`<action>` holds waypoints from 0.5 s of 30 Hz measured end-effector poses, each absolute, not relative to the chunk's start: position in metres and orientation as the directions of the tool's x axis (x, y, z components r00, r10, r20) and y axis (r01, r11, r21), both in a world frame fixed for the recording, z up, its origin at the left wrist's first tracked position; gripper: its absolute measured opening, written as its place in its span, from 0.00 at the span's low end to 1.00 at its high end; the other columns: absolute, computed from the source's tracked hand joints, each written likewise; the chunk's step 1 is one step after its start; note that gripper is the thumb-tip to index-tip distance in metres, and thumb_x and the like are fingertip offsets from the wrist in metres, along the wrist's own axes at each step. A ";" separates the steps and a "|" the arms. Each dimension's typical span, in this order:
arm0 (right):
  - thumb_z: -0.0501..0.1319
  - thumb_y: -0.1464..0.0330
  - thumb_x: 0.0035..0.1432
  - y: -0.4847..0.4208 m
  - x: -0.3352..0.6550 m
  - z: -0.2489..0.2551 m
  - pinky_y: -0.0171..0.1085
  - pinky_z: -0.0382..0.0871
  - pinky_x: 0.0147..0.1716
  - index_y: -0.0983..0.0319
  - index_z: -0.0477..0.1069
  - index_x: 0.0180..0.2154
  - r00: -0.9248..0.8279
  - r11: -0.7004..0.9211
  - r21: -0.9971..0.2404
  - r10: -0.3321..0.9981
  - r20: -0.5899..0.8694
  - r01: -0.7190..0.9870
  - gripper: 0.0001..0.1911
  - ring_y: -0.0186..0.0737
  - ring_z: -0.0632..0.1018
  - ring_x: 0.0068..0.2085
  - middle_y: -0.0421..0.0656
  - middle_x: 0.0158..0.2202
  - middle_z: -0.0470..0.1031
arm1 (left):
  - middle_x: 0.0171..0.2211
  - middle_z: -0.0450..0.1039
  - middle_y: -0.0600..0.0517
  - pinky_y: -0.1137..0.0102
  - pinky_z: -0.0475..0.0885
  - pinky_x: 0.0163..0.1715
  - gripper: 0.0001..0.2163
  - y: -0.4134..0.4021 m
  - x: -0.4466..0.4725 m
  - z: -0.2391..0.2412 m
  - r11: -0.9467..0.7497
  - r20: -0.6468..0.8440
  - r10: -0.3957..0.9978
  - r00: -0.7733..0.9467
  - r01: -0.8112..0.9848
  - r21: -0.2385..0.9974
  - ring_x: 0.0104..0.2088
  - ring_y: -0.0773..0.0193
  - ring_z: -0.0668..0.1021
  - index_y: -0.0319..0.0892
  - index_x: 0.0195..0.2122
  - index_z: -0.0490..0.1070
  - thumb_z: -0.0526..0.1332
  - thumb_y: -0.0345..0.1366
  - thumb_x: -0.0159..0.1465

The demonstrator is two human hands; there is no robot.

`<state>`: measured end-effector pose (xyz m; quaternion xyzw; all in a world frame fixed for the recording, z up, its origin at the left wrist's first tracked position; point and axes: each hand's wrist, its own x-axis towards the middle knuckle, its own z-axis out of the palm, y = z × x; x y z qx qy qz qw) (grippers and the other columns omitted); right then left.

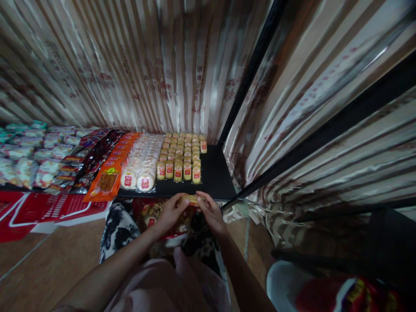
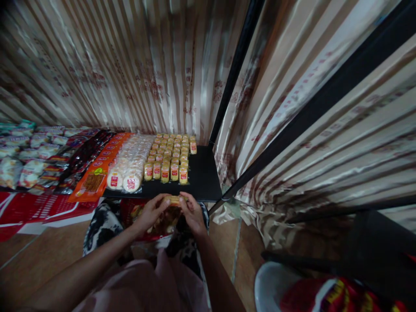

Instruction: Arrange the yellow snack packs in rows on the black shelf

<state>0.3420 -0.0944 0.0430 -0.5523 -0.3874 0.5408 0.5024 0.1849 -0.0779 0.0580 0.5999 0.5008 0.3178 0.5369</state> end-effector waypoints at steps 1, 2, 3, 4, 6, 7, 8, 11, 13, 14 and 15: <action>0.61 0.53 0.48 -0.095 0.344 0.043 0.33 0.66 0.27 0.60 0.70 0.41 0.126 -0.200 -0.974 0.969 -0.213 -0.108 0.22 0.37 0.74 0.30 0.41 0.32 0.76 | 0.31 0.73 0.52 0.73 0.68 0.26 0.21 -0.074 0.185 0.062 0.131 -0.202 0.920 0.336 0.221 0.966 0.26 0.68 0.73 0.40 0.43 0.68 0.52 0.52 0.59; 0.60 0.52 0.48 -0.096 0.345 0.042 0.33 0.65 0.26 0.60 0.71 0.39 0.142 -0.207 -0.973 0.965 -0.219 -0.100 0.21 0.36 0.74 0.28 0.40 0.28 0.74 | 0.27 0.72 0.53 0.74 0.67 0.24 0.22 -0.071 0.186 0.066 0.180 -0.239 0.896 0.374 0.185 0.966 0.24 0.68 0.72 0.39 0.41 0.68 0.51 0.53 0.59; 0.60 0.51 0.49 -0.097 0.346 0.042 0.33 0.64 0.24 0.61 0.71 0.37 0.159 -0.214 -0.972 0.961 -0.227 -0.094 0.21 0.36 0.73 0.27 0.39 0.26 0.73 | 0.25 0.71 0.53 0.74 0.66 0.23 0.23 -0.069 0.187 0.069 0.223 -0.266 0.875 0.405 0.152 0.963 0.23 0.69 0.72 0.39 0.39 0.68 0.51 0.55 0.59; 0.59 0.51 0.49 -0.098 0.347 0.041 0.33 0.63 0.24 0.61 0.71 0.35 0.174 -0.223 -0.970 0.956 -0.237 -0.094 0.21 0.36 0.72 0.26 0.39 0.24 0.73 | 0.24 0.71 0.53 0.74 0.66 0.23 0.24 -0.067 0.188 0.072 0.255 -0.283 0.861 0.423 0.123 0.959 0.23 0.68 0.72 0.38 0.36 0.69 0.51 0.56 0.58; 0.58 0.50 0.49 -0.100 0.349 0.039 0.33 0.62 0.23 0.61 0.71 0.34 0.194 -0.247 -0.964 0.945 -0.262 -0.097 0.21 0.36 0.72 0.25 0.39 0.24 0.73 | 0.24 0.71 0.51 0.73 0.67 0.25 0.24 -0.066 0.191 0.075 0.286 -0.291 0.853 0.433 0.077 0.955 0.24 0.67 0.73 0.37 0.33 0.69 0.51 0.57 0.57; 0.58 0.49 0.49 -0.101 0.350 0.038 0.33 0.62 0.23 0.60 0.72 0.33 0.202 -0.259 -0.961 0.940 -0.274 -0.098 0.21 0.36 0.72 0.25 0.39 0.24 0.73 | 0.24 0.72 0.50 0.73 0.67 0.26 0.25 -0.066 0.193 0.075 0.292 -0.290 0.853 0.434 0.064 0.954 0.25 0.67 0.73 0.37 0.32 0.69 0.52 0.57 0.56; 0.58 0.49 0.49 -0.102 0.350 0.038 0.33 0.62 0.23 0.60 0.72 0.33 0.209 -0.269 -0.958 0.936 -0.283 -0.094 0.21 0.37 0.72 0.25 0.39 0.25 0.74 | 0.25 0.72 0.50 0.73 0.66 0.26 0.24 -0.066 0.194 0.075 0.297 -0.293 0.851 0.435 0.060 0.953 0.26 0.66 0.73 0.37 0.33 0.69 0.52 0.57 0.56; 0.58 0.50 0.48 -0.103 0.354 0.039 0.33 0.63 0.22 0.59 0.72 0.32 0.228 -0.274 -0.959 0.932 -0.282 -0.068 0.20 0.37 0.72 0.25 0.38 0.25 0.74 | 0.27 0.71 0.52 0.75 0.64 0.25 0.22 -0.066 0.195 0.072 0.297 -0.316 0.839 0.444 0.113 0.948 0.27 0.67 0.72 0.38 0.36 0.69 0.54 0.54 0.56; 0.59 0.51 0.48 -0.102 0.357 0.041 0.33 0.64 0.22 0.59 0.72 0.33 0.229 -0.253 -0.967 0.939 -0.256 -0.046 0.19 0.36 0.72 0.24 0.38 0.23 0.73 | 0.25 0.69 0.54 0.76 0.62 0.24 0.19 -0.064 0.194 0.069 0.232 -0.305 0.845 0.440 0.214 0.949 0.25 0.69 0.70 0.38 0.34 0.70 0.56 0.51 0.56; 0.60 0.52 0.47 -0.101 0.359 0.043 0.33 0.64 0.22 0.59 0.72 0.34 0.225 -0.236 -0.971 0.945 -0.239 -0.038 0.18 0.35 0.72 0.24 0.37 0.23 0.72 | 0.24 0.68 0.55 0.76 0.60 0.24 0.17 -0.062 0.194 0.067 0.175 -0.286 0.856 0.430 0.279 0.944 0.25 0.70 0.68 0.38 0.32 0.71 0.57 0.50 0.55; 0.61 0.53 0.47 -0.099 0.361 0.044 0.33 0.65 0.23 0.59 0.71 0.35 0.226 -0.215 -0.976 0.949 -0.218 -0.040 0.18 0.35 0.72 0.24 0.37 0.22 0.71 | 0.23 0.66 0.56 0.76 0.59 0.24 0.16 -0.061 0.193 0.066 0.109 -0.255 0.871 0.421 0.341 0.934 0.25 0.70 0.67 0.39 0.30 0.72 0.59 0.48 0.54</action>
